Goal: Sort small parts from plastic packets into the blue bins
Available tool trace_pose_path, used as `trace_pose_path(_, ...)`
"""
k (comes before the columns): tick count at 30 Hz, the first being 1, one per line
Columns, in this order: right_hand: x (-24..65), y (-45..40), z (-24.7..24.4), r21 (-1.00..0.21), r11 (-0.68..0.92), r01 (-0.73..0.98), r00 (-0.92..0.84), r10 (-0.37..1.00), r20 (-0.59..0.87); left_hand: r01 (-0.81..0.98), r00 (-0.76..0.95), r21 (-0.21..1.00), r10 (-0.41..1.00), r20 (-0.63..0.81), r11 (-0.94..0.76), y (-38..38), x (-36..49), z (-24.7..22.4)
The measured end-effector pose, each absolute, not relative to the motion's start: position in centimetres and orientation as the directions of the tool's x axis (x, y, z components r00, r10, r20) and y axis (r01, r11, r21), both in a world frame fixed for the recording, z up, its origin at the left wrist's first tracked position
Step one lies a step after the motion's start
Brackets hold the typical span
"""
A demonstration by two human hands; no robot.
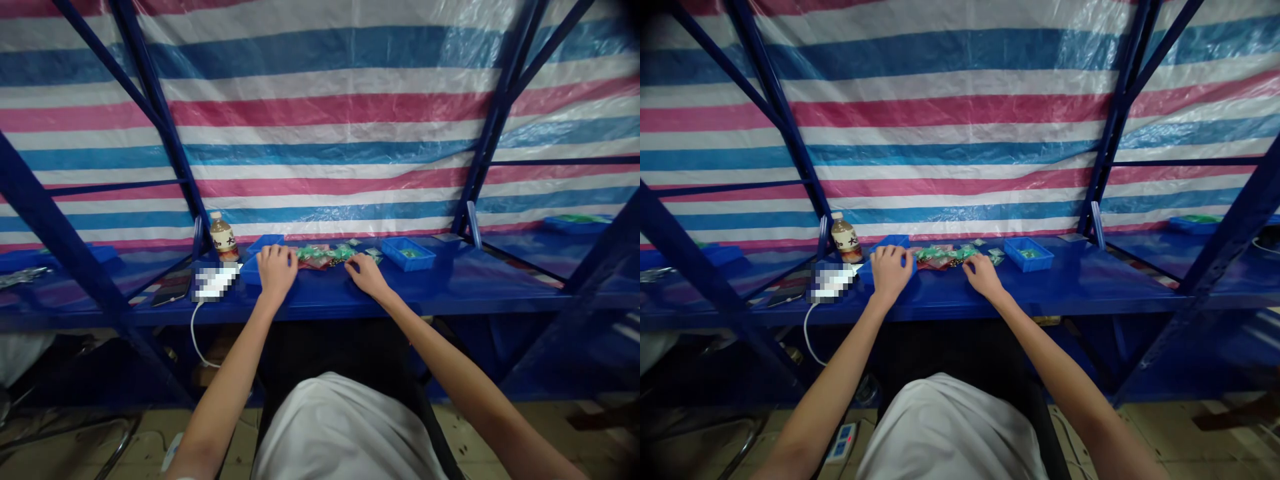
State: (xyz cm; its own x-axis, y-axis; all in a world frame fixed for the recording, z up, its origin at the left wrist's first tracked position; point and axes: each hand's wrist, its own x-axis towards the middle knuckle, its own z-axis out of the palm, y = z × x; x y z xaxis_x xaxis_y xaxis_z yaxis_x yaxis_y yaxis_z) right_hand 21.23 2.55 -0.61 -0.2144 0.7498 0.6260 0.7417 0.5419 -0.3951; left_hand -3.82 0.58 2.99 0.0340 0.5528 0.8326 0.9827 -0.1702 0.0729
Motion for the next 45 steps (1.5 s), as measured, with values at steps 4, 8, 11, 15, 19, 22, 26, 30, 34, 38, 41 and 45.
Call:
trace_pose_path(4, 21.6, 3.7, -1.0, -0.277, 0.254, 0.927, -0.049, 0.813, 0.580, 0.882, 0.307, -0.055, 0.481, 0.822, -0.468, 0.0, -1.5, 2.0)
trace_pose_path(8, 23.3, 3.9, -1.3, -0.161, 0.033, 0.986, 0.068, 0.809, 0.584, 0.786, 0.430, -0.041, 0.498, 0.753, -0.616, 0.3, -0.3, 0.9)
trace_pose_path(11, 24.4, 3.9, -1.5, -0.133, -0.039, 0.990, 0.102, 0.851, 0.515, 0.790, 0.424, 0.008, 0.556, 0.715, -0.613, 0.6, -0.3, 0.5)
trace_pose_path(15, 24.8, 4.2, -1.4, -0.099, -0.057, 0.993, 0.092, 0.914, 0.395, 0.805, 0.419, 0.051, 0.629, 0.655, -0.591, 0.7, -0.5, 0.2)
trace_pose_path(19, 24.6, 3.9, -0.8, -0.125, -0.033, 0.992, 0.069, 0.951, 0.301, 0.804, 0.430, 0.070, 0.659, 0.618, -0.590, 0.7, -0.5, -0.2)
trace_pose_path(22, 24.5, 3.1, -0.5, -0.090, -0.011, 0.996, 0.041, 0.939, 0.341, 0.798, 0.436, 0.071, 0.655, 0.617, -0.598, 0.6, -0.5, -0.3)
trace_pose_path(26, 24.1, 2.4, -0.4, -0.019, 0.035, 0.999, -0.024, 0.902, 0.432, 0.778, 0.447, 0.071, 0.630, 0.635, -0.624, 0.4, -0.5, -0.3)
trace_pose_path(30, 23.7, 2.3, -0.4, -0.028, 0.141, 0.990, -0.112, 0.877, 0.467, 0.752, 0.453, 0.116, 0.636, 0.625, -0.649, 0.3, -0.4, -0.2)
trace_pose_path(34, 23.7, 1.6, -0.1, -0.180, 0.354, 0.918, -0.220, 0.830, 0.513, 0.678, 0.432, 0.249, 0.648, 0.627, -0.692, -0.1, 0.0, 0.3)
trace_pose_path(38, 23.6, 0.3, 0.3, -0.390, 0.627, 0.674, -0.403, 0.755, 0.518, 0.531, 0.393, 0.475, 0.701, 0.596, -0.702, -0.4, 0.7, 0.6)
trace_pose_path(41, 23.3, -0.2, 0.3, -0.536, 0.659, 0.527, -0.425, 0.751, 0.505, 0.456, 0.438, 0.587, 0.743, 0.507, -0.669, -0.4, 1.1, 0.5)
trace_pose_path(45, 23.2, -0.2, 0.4, -0.756, 0.556, 0.345, -0.446, 0.806, 0.389, 0.429, 0.474, 0.685, 0.792, 0.384, -0.589, -0.1, 0.9, 0.2)
